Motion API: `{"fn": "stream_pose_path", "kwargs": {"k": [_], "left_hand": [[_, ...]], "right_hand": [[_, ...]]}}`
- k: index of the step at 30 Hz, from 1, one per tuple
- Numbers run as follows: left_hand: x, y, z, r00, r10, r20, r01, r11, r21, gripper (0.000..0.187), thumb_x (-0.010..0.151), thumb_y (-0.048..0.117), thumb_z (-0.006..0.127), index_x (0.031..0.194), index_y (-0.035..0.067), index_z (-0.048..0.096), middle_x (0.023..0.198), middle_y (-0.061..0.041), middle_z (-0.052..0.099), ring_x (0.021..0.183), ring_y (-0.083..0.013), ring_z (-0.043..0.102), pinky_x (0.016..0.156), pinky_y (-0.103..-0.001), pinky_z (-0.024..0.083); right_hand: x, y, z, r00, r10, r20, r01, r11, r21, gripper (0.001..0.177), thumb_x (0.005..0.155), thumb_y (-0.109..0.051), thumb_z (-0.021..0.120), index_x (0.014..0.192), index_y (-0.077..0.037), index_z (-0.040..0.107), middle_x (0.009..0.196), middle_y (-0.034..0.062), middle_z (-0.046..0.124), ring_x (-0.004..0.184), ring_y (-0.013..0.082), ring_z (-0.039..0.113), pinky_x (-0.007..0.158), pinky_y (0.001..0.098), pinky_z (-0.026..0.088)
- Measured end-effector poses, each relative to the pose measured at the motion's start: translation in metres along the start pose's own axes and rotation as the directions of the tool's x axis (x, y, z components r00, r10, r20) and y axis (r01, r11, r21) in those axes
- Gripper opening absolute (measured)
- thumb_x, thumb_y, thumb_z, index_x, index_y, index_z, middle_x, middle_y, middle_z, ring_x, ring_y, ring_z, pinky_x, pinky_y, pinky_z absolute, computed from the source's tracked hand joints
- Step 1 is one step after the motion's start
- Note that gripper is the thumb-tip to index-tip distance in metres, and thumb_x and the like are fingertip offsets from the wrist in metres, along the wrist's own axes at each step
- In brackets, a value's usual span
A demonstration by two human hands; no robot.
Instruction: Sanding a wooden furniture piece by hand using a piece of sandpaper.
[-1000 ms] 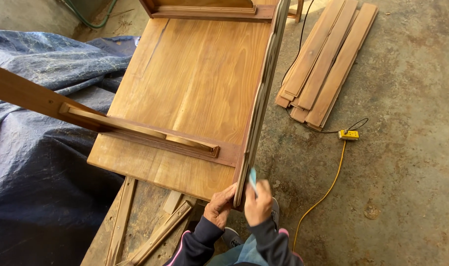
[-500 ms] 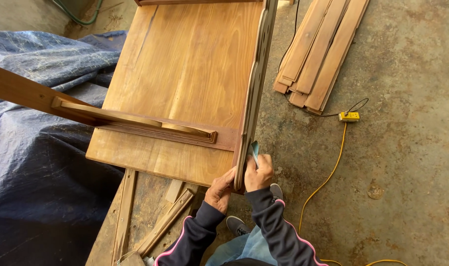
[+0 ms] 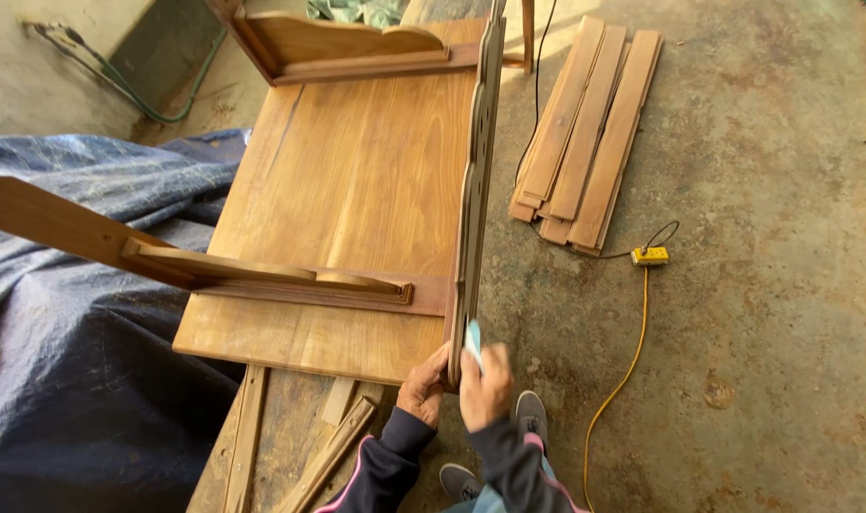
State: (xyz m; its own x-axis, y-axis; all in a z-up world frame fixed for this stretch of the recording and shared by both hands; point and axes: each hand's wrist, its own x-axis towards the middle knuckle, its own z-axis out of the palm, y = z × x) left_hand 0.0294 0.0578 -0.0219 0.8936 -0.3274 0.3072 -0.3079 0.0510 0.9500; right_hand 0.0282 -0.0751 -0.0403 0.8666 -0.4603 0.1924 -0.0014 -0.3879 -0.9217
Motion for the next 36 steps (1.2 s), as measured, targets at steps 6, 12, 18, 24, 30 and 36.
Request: {"fn": "stream_pose_path", "kwargs": {"k": [6, 12, 18, 24, 30, 36], "left_hand": [[-0.001, -0.008, -0.001, 0.999, 0.01, -0.038, -0.008, 0.998, 0.067, 0.072, 0.085, -0.028, 0.042, 0.15, 0.001, 0.053, 0.15, -0.016, 0.06, 0.13, -0.0273, 0.063, 0.104, -0.036, 0.054], [-0.004, -0.005, 0.0, 0.985, -0.167, -0.034, 0.167, 0.986, -0.015, 0.083, 0.076, -0.029, 0.034, 0.149, 0.006, 0.053, 0.152, -0.014, 0.056, 0.122, -0.0236, 0.066, 0.096, -0.033, 0.06], [-0.014, -0.024, 0.0, 0.989, -0.132, -0.067, 0.127, 0.989, -0.07, 0.083, 0.076, -0.029, 0.035, 0.149, 0.007, 0.053, 0.154, -0.014, 0.053, 0.13, -0.0246, 0.062, 0.097, -0.034, 0.059], [-0.021, -0.035, -0.01, 0.968, -0.229, -0.104, 0.229, 0.973, -0.009, 0.077, 0.074, -0.016, 0.044, 0.146, 0.008, 0.057, 0.151, -0.013, 0.058, 0.123, -0.0259, 0.065, 0.095, -0.037, 0.058], [-0.001, -0.041, 0.003, 0.868, -0.411, -0.278, 0.47, 0.86, 0.199, 0.04, 0.092, 0.012, 0.073, 0.131, 0.007, 0.068, 0.146, -0.016, 0.063, 0.138, -0.0298, 0.059, 0.112, -0.044, 0.046], [0.048, -0.058, 0.058, 0.733, -0.258, -0.63, 0.65, 0.541, 0.534, 0.07, 0.083, 0.034, 0.079, 0.144, 0.011, 0.054, 0.147, -0.017, 0.055, 0.133, -0.0338, 0.053, 0.109, -0.045, 0.042]], "right_hand": [[-0.005, 0.018, 0.007, 0.989, 0.108, 0.105, -0.118, 0.988, 0.095, 0.025, 0.095, -0.02, 0.062, 0.077, -0.003, 0.065, 0.081, 0.005, 0.057, 0.056, 0.0175, 0.051, 0.046, 0.0341, 0.045], [0.04, -0.031, 0.0, 0.991, -0.121, -0.049, 0.126, 0.987, 0.099, 0.023, 0.099, -0.017, 0.064, 0.085, 0.001, 0.066, 0.091, 0.0068, 0.059, 0.071, 0.0189, 0.057, 0.061, 0.0323, 0.048], [0.034, -0.038, -0.019, 0.922, -0.386, 0.023, 0.381, 0.917, 0.121, 0.022, 0.095, -0.009, 0.065, 0.112, 0.003, 0.072, 0.104, 0.0093, 0.06, 0.082, 0.0192, 0.066, 0.065, 0.0312, 0.055], [0.111, -0.045, -0.014, 0.88, -0.451, 0.147, 0.453, 0.891, 0.018, 0.018, 0.093, -0.01, 0.072, 0.109, -0.002, 0.077, 0.099, 0.0118, 0.058, 0.082, 0.0234, 0.063, 0.069, 0.0362, 0.054], [0.166, 0.007, -0.024, 0.956, -0.29, 0.032, 0.28, 0.943, 0.179, 0.019, 0.092, -0.01, 0.07, 0.109, -0.005, 0.074, 0.13, 0.0164, 0.059, 0.093, 0.0226, 0.067, 0.078, 0.0338, 0.057], [0.22, -0.02, 0.011, 0.731, -0.652, 0.201, 0.616, 0.758, 0.215, 0.031, 0.094, -0.016, 0.068, 0.123, -0.005, 0.072, 0.138, 0.0128, 0.062, 0.125, 0.0333, 0.062, 0.1, 0.0418, 0.054]]}}
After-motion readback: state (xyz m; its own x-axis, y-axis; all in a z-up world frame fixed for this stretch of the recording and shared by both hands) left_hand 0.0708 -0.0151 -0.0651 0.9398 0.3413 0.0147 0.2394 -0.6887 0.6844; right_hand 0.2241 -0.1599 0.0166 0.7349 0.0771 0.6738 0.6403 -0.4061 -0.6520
